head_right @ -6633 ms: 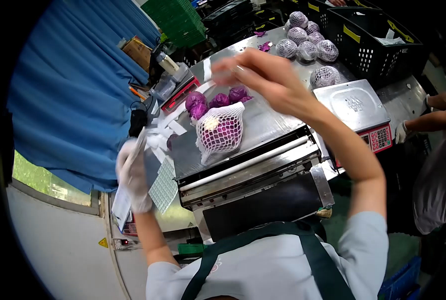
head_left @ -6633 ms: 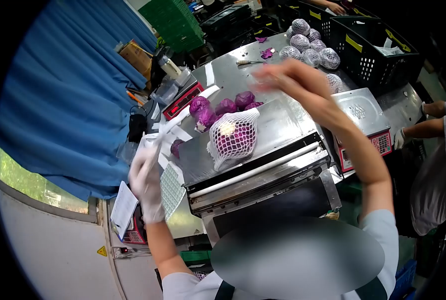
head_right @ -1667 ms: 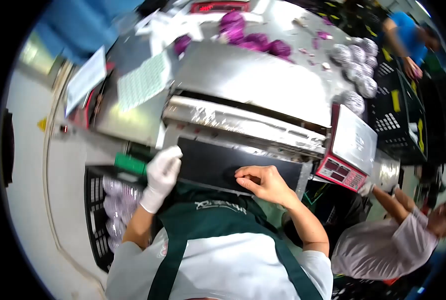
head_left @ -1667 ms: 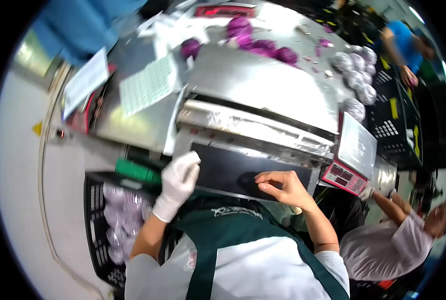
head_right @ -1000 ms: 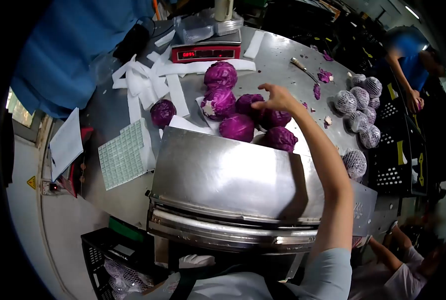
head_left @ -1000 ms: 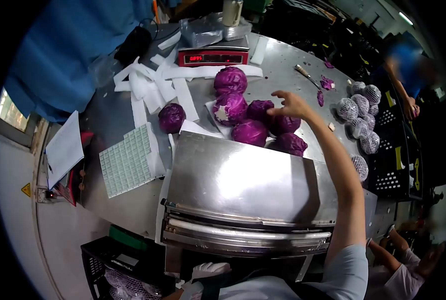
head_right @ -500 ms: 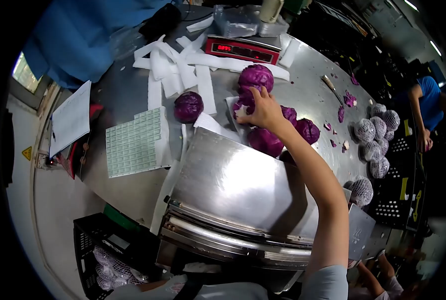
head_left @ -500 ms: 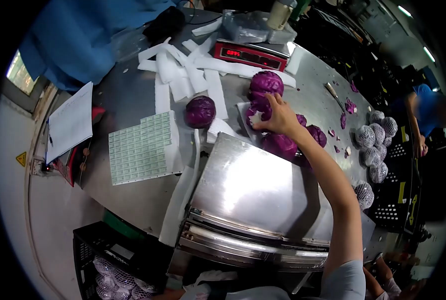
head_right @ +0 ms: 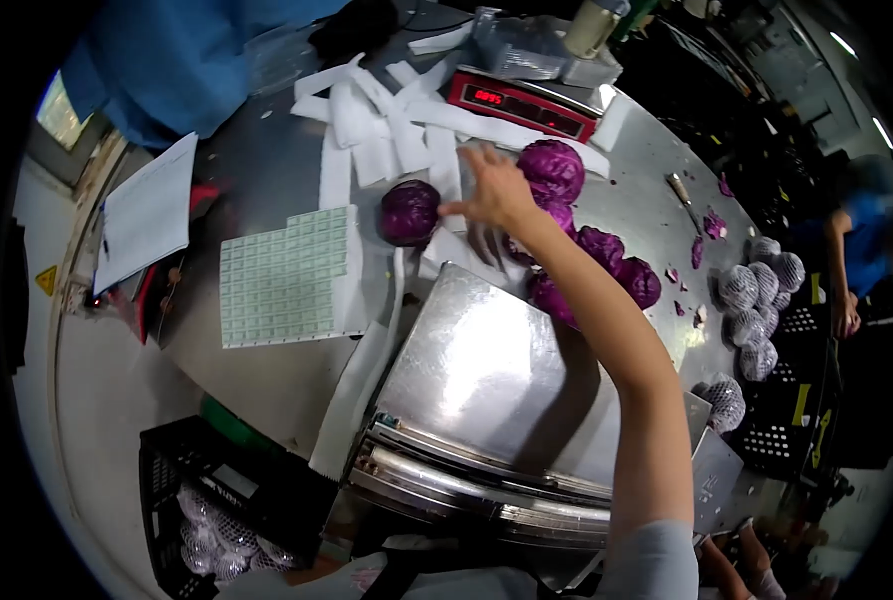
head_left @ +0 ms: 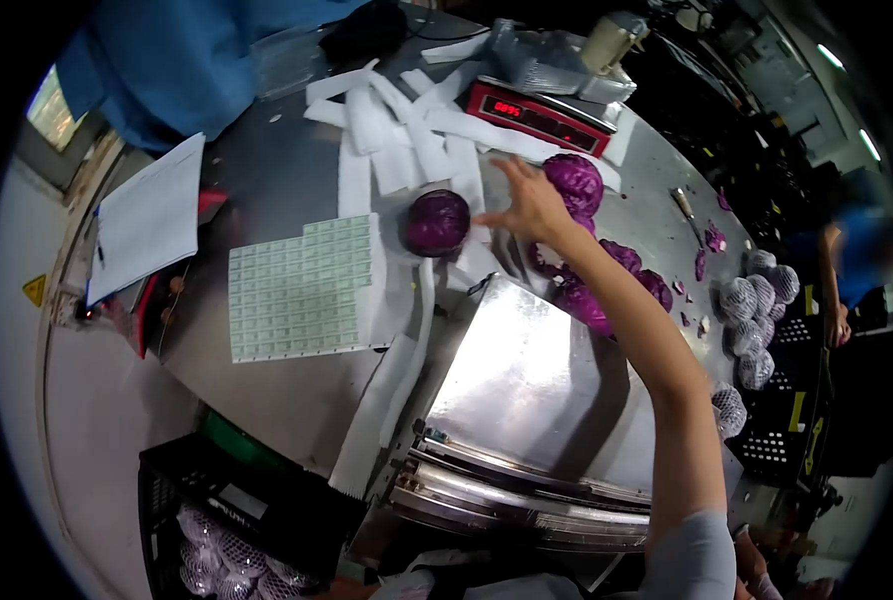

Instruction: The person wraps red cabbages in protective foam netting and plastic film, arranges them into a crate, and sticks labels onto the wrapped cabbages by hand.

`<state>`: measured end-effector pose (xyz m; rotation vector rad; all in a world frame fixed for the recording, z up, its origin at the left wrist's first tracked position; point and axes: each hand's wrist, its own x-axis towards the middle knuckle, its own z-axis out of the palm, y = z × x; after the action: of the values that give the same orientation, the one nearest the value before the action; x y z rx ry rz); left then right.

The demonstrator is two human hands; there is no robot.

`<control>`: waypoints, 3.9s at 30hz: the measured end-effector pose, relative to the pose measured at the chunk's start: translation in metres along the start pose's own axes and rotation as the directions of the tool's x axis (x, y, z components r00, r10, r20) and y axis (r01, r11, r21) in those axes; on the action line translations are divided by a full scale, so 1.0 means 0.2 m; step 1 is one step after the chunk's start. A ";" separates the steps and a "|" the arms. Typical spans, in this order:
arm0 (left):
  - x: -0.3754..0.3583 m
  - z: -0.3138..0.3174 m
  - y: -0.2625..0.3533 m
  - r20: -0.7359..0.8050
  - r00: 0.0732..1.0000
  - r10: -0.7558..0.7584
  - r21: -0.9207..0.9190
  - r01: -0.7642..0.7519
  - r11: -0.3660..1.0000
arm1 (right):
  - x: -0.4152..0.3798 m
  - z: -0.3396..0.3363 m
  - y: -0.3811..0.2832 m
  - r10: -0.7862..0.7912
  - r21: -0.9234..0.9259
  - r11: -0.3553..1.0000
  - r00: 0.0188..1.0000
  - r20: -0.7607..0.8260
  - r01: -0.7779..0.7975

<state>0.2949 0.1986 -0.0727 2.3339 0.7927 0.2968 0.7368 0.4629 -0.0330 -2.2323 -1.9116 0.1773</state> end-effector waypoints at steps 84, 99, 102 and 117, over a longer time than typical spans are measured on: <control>0.20 -0.10 0.37 -0.116 0.956 0.269 -0.375 -0.293 0.879 | -3.58 -0.26 0.46 0.906 0.704 0.233 -0.114 -0.408 -0.671; 1.51 -1.01 -0.29 -0.213 0.952 0.220 0.333 -0.141 0.932 | -2.95 -0.34 -0.41 0.676 0.416 0.696 0.340 -0.654 -0.585; 1.85 -0.93 -0.57 -0.168 0.979 0.115 0.429 -0.032 0.903 | -2.76 -0.14 -0.74 0.612 0.384 0.791 0.603 -0.512 -0.476; 2.89 -0.38 -0.84 0.090 0.872 0.482 0.628 -0.425 0.652 | -2.64 -0.07 -1.08 0.788 0.599 0.485 0.615 0.017 -0.637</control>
<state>0.6453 0.6925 -0.1184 3.1897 0.3358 0.3890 0.4492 -0.0275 0.0089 -2.3000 -0.5265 0.4611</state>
